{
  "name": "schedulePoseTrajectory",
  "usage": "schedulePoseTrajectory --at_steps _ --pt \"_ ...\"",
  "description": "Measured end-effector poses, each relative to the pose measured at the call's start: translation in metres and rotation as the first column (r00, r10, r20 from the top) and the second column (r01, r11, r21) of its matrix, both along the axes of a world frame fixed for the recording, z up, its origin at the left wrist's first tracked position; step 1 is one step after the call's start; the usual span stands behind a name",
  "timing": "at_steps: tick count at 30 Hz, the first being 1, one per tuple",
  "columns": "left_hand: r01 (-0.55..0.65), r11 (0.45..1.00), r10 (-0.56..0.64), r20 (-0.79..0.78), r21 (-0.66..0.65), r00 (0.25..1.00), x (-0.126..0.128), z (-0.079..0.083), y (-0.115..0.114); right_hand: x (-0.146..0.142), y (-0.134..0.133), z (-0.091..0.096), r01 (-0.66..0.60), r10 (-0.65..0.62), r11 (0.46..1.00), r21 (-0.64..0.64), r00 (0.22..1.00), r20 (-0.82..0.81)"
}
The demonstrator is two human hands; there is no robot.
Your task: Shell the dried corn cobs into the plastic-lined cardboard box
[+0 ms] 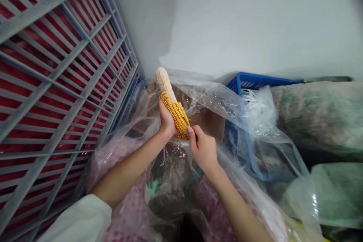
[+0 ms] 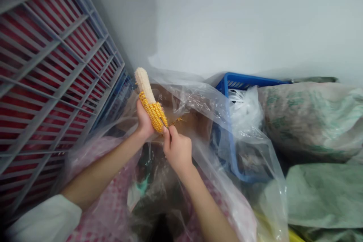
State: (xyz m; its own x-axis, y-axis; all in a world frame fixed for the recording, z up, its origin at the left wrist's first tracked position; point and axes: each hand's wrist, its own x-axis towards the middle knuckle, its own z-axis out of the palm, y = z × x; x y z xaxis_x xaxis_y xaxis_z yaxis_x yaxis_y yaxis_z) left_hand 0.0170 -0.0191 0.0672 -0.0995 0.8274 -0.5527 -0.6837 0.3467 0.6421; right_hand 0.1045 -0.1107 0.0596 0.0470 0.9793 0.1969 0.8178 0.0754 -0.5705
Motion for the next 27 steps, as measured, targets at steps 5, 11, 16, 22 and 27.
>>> schedulePoseTrajectory --at_steps 5,11,16,22,27 --pt "0.072 0.993 -0.067 -0.052 0.090 0.996 -0.003 0.006 0.008 0.012 0.005 -0.004 -0.116 0.070 0.981 0.154 0.959 0.275" --pt "0.243 0.966 -0.236 -0.082 0.093 0.968 -0.010 0.000 0.019 0.016 0.006 -0.003 -0.161 0.145 0.984 0.079 0.974 0.176" --pt "0.350 0.934 -0.346 -0.056 0.075 0.936 -0.016 0.000 0.024 0.020 0.006 0.000 -0.173 0.173 0.985 0.000 0.983 0.066" --pt "0.404 0.914 -0.403 -0.043 0.021 0.914 -0.016 0.004 0.023 0.029 0.010 0.010 -0.165 0.161 0.981 -0.101 0.986 -0.048" --pt "0.268 0.963 -0.268 -0.007 -0.042 0.963 -0.015 0.000 0.023 0.031 0.009 0.011 -0.012 0.015 1.000 -0.027 0.993 0.114"
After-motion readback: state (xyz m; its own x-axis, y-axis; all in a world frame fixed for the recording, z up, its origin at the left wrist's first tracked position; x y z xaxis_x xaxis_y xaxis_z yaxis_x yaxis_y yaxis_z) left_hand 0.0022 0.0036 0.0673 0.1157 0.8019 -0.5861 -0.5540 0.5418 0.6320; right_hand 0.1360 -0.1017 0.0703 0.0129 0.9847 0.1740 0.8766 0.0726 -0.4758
